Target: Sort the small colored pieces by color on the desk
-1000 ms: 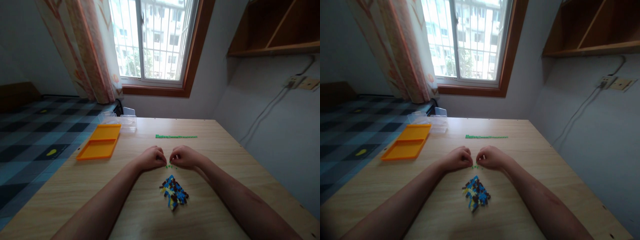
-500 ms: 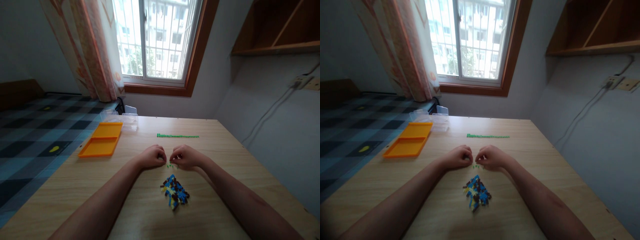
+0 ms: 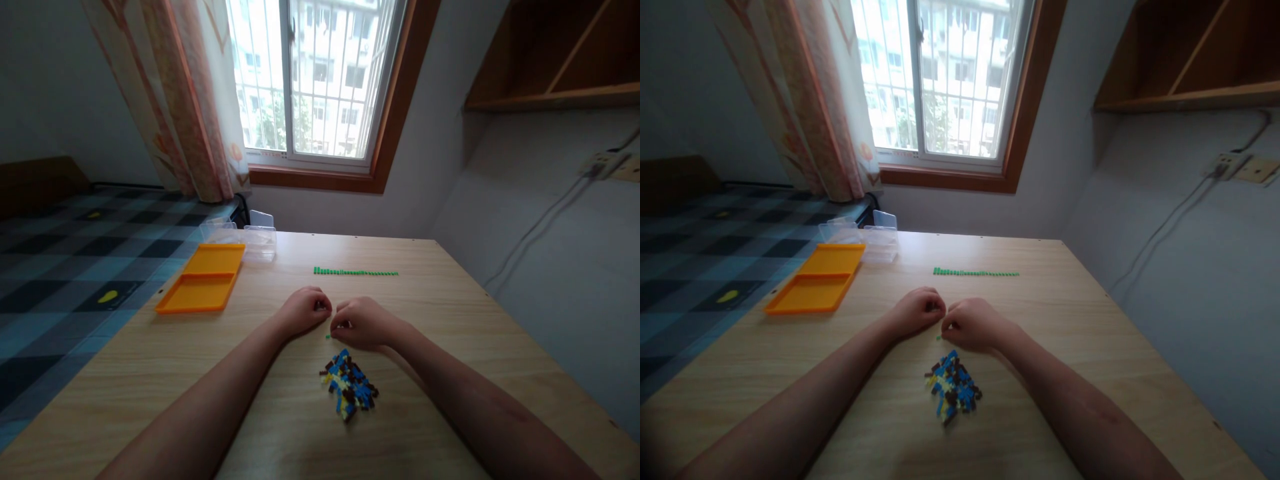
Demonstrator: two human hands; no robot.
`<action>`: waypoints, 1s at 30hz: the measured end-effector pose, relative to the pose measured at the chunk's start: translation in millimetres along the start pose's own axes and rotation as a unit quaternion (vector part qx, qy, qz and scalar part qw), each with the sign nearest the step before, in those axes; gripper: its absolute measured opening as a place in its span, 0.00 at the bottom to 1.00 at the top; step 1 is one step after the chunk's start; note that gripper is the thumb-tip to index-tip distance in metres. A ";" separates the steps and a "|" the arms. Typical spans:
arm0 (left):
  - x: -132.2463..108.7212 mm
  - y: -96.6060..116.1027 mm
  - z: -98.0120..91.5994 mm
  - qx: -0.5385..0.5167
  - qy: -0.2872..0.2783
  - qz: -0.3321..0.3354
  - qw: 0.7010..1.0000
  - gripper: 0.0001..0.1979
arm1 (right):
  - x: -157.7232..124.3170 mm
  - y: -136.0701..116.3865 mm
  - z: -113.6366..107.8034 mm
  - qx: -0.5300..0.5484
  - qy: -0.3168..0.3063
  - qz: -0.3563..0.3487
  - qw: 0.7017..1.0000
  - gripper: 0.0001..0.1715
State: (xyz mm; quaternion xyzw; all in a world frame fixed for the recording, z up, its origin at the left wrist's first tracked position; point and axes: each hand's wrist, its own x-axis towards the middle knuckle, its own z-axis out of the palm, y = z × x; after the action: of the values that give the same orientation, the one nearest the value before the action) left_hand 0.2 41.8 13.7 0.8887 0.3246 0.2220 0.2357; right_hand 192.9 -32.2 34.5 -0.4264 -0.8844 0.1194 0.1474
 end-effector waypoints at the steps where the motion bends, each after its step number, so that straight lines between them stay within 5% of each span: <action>1: 0.1 -0.6 0.4 0.000 0.003 0.001 1.000 0.05 | 1.2 -1.3 0.2 -0.003 0.001 -0.003 1.000 0.09; 22: 0.2 -2.5 0.5 -0.004 0.008 -0.001 1.000 0.07 | 3.7 -9.9 -3.1 0.018 -0.018 -0.011 1.000 0.10; 30: 3.2 -0.1 8.7 0.036 0.025 -0.036 0.998 0.06 | 5.8 40.4 -14.1 0.010 0.076 0.156 0.985 0.09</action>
State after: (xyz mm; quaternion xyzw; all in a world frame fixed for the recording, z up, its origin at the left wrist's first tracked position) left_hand 7.2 41.6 7.5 0.8787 0.3695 0.2239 0.2030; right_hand 223.6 -1.9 34.9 -0.5657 -0.7919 0.1166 0.1981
